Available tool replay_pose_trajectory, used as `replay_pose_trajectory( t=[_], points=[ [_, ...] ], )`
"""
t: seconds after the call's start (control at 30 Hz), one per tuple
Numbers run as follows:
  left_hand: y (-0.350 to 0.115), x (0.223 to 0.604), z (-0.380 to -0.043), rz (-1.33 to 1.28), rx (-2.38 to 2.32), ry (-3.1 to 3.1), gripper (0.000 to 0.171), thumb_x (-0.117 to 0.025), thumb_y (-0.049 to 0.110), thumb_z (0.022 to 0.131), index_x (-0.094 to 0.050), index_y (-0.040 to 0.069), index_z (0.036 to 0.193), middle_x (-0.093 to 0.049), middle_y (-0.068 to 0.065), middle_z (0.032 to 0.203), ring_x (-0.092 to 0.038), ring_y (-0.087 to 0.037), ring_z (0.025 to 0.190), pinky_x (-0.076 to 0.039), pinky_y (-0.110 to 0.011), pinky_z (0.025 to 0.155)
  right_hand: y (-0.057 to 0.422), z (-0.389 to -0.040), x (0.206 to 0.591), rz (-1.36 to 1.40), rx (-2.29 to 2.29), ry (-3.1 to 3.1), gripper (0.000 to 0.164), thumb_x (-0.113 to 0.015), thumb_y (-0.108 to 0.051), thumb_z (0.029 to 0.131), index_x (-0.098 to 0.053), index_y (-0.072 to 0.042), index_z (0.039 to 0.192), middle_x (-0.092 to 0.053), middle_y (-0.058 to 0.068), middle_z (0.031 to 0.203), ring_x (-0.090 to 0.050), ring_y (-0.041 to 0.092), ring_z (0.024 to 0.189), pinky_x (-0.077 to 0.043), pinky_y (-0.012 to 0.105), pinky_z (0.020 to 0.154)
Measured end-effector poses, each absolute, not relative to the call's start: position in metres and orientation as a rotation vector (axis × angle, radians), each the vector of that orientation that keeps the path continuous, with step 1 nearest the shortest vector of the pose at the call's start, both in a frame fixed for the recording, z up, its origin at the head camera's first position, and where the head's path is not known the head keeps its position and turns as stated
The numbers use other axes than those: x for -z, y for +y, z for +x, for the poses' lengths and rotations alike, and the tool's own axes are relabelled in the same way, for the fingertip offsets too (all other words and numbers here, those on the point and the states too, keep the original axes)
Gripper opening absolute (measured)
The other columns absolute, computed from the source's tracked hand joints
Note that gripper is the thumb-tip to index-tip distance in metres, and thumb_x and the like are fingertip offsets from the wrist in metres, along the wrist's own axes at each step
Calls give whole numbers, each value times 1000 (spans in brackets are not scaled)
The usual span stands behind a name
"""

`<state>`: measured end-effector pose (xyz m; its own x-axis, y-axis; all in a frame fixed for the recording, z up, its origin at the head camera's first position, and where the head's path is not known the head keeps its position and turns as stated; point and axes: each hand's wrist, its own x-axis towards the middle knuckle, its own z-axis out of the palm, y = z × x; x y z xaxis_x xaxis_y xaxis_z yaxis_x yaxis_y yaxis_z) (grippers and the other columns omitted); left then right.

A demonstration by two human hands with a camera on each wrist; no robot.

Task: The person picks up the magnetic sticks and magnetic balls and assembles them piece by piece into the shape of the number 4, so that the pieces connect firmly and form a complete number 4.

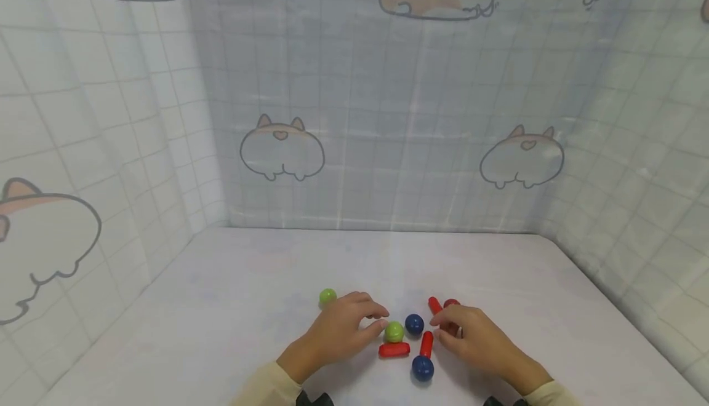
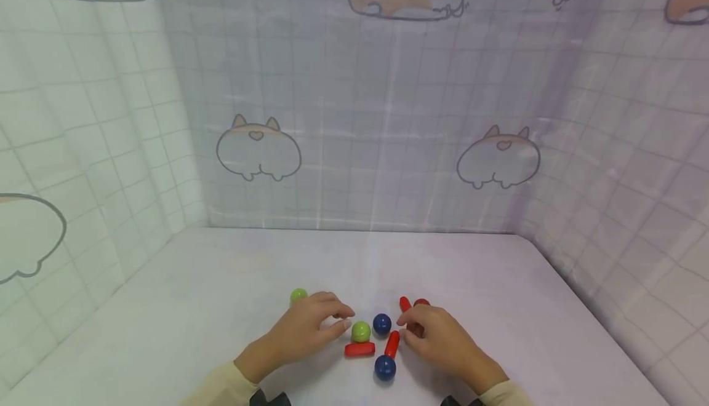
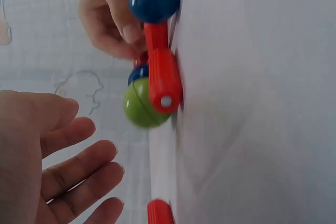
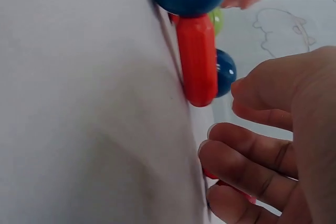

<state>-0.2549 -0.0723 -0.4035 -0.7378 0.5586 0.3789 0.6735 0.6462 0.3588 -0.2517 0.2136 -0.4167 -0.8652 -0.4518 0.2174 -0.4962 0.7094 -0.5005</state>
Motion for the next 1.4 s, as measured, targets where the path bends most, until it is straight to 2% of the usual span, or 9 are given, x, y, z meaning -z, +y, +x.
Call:
replay_pose_trajectory(
  t=[0.23,0.37,0.57,0.9,1.1,1.4],
  points=[
    [-51,404,-242,-1086,789,-2692,18,-66,33,92,-73,26,107,-56,23,82,-53,3,74,-45,-14,64,213,-253,424,826,-869,-2838,14,-70,-22,88,-70,-23,103,-55,-17,72,-51,4,67,-46,23,60],
    [-38,407,-234,-1164,755,-2736,21,-67,39,91,-73,29,108,-57,22,83,-50,6,71,-44,-12,62,212,-253,427,813,-879,-2827,15,-69,-27,90,-70,-23,104,-54,-16,72,-50,5,67,-45,23,58],
    [-26,411,-227,-1287,642,-2695,19,-65,41,92,-72,30,105,-55,20,83,-47,7,69,-39,-11,58,212,-251,429,784,-895,-2803,13,-69,-25,90,-70,-23,103,-54,-16,70,-50,5,65,-44,23,57],
    [-24,409,-224,-1325,481,-2719,27,-65,41,91,-68,35,117,-46,17,72,-41,3,64,-36,-13,52,211,-250,426,764,-894,-2860,14,-68,-32,90,-71,-29,104,-53,-14,71,-49,7,67,-44,23,57],
    [-22,408,-224,-1268,448,-2794,27,-70,44,87,-68,34,113,-50,18,78,-44,2,67,-40,-14,59,210,-250,424,793,-910,-2899,19,-66,-39,91,-71,-32,107,-54,-14,74,-50,7,69,-43,23,58],
    [-26,409,-228,-1176,484,-2868,29,-72,45,84,-68,31,109,-63,19,100,-53,3,78,-51,-23,76,213,-247,423,957,-941,-2839,22,-69,-29,89,-71,-33,110,-53,-15,81,-50,5,70,-44,23,58]
  ],
)
